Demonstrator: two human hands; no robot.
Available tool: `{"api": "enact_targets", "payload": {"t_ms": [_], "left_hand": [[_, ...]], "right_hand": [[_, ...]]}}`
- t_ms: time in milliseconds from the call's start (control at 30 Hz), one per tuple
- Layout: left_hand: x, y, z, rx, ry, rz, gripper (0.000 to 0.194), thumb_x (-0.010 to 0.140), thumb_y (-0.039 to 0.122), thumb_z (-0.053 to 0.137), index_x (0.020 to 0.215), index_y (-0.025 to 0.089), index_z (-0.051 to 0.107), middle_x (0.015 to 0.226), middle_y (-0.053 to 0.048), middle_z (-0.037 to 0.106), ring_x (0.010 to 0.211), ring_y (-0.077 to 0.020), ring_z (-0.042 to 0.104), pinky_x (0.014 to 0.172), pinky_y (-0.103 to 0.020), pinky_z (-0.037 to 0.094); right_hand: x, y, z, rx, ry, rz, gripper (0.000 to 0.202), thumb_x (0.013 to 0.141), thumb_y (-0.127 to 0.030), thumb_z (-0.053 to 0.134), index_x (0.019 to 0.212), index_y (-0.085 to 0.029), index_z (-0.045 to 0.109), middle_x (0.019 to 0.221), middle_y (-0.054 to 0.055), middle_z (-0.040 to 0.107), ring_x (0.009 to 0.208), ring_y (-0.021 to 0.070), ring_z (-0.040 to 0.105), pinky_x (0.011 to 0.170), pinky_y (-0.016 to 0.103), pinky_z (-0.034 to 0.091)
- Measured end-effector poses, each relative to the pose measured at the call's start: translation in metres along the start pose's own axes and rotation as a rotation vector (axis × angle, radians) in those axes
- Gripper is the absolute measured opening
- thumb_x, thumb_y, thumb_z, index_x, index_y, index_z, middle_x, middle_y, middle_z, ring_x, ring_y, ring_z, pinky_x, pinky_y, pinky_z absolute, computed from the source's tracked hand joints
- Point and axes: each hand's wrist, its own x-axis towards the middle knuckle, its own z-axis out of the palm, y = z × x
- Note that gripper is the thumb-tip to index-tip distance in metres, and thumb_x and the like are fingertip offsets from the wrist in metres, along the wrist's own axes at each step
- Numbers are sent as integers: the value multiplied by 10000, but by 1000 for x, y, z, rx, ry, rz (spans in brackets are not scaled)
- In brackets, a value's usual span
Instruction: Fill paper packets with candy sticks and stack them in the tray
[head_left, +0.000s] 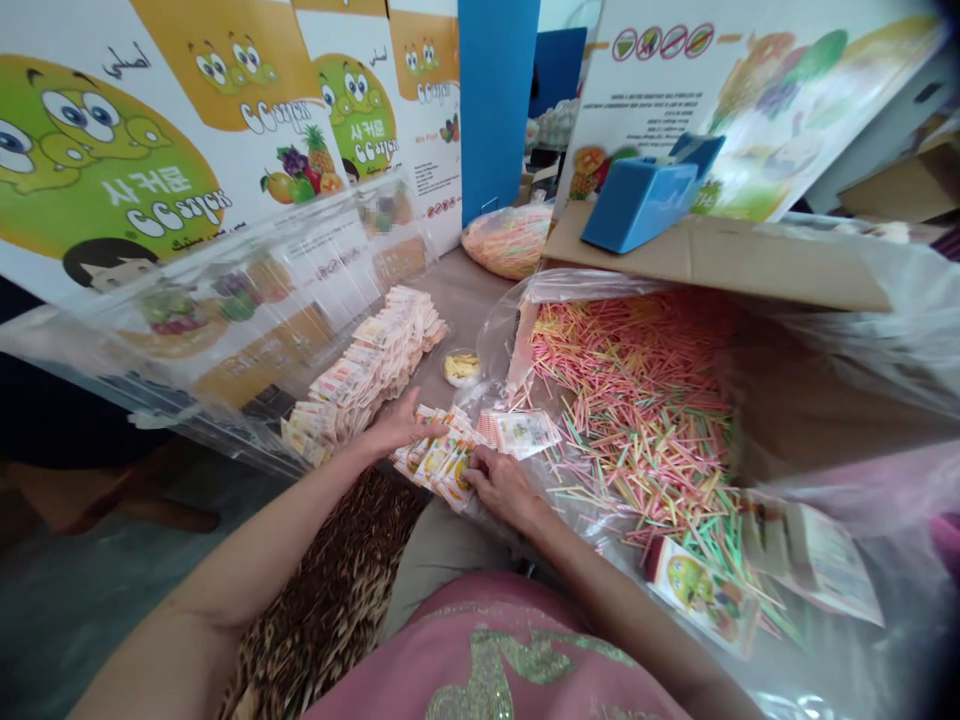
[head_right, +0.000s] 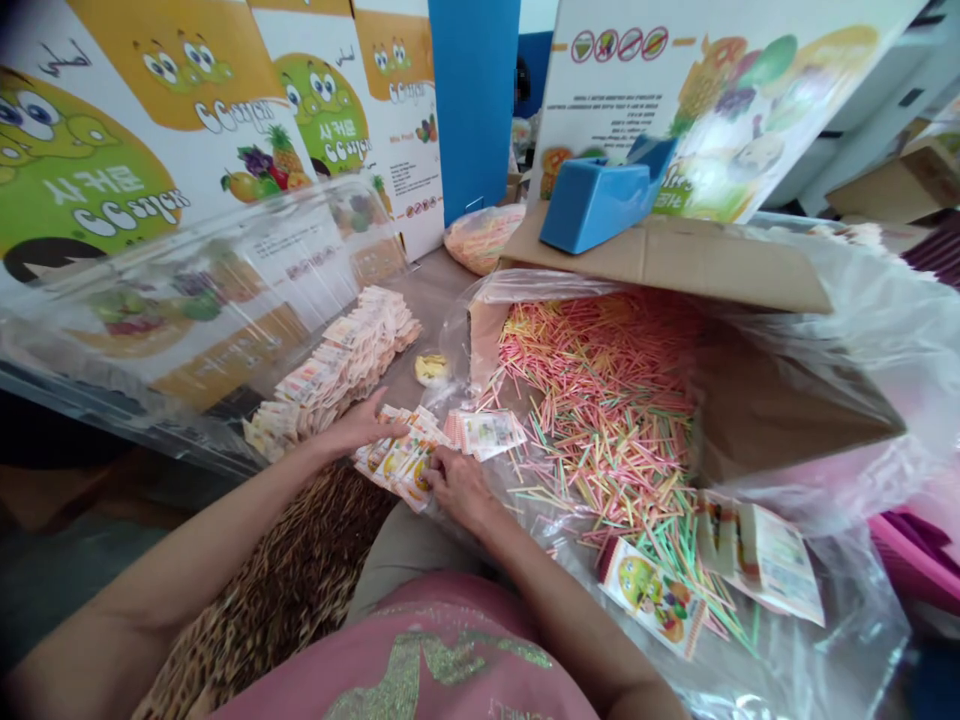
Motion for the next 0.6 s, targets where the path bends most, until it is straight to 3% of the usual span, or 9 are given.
{"api": "enact_targets", "payload": {"t_ms": [100,200,367,433,533,600], "left_hand": [[0,15,6,111,-70,-31,1350,483,544,963,1627,172,350,1509,-190,607,1375,-391,583,1116,-445,480],[-7,23,19,27,-122,-27,1309,478,419,972,1617,182,372,1336,-149,727,1207,-353,696,977,-413,565],[-40,20,31,-146,-38,11,1209,544,289,934,1612,179,378,1066,-68,800,956,-287,754,866,-399,602],[-58,15,33,-219,15,22,1185,601,297,897,1629,172,322,1016,-47,797,908,-262,753,853,-390,609],[-89,3,41,-385,101,32,1197,648,343,866,1644,163,227,999,-39,788,849,-229,752,807,-363,627],[-108,-5,48,-476,174,59,1207,666,384,864,1645,175,189,1022,-44,781,848,-223,758,794,-356,637]], "right_hand": [[3,-2,2,1,4,11,232,846,-121,637,712,-217,473,681,-35,532,673,138,467,675,268,295],[5,-2,4,37,23,11,251,811,-110,633,692,-220,443,675,-37,510,673,139,465,669,269,301],[4,7,16,288,79,24,180,754,-166,636,797,-237,477,677,-60,520,636,131,482,626,252,368],[3,11,23,529,83,97,302,711,-217,674,955,-256,501,683,-80,539,588,132,508,575,251,414],[2,12,29,838,26,184,667,612,-272,785,1210,-273,490,675,-106,555,520,133,515,518,264,452],[1,7,28,923,-66,193,724,553,-289,849,1209,-260,545,674,-103,568,514,118,499,507,252,438]]}}
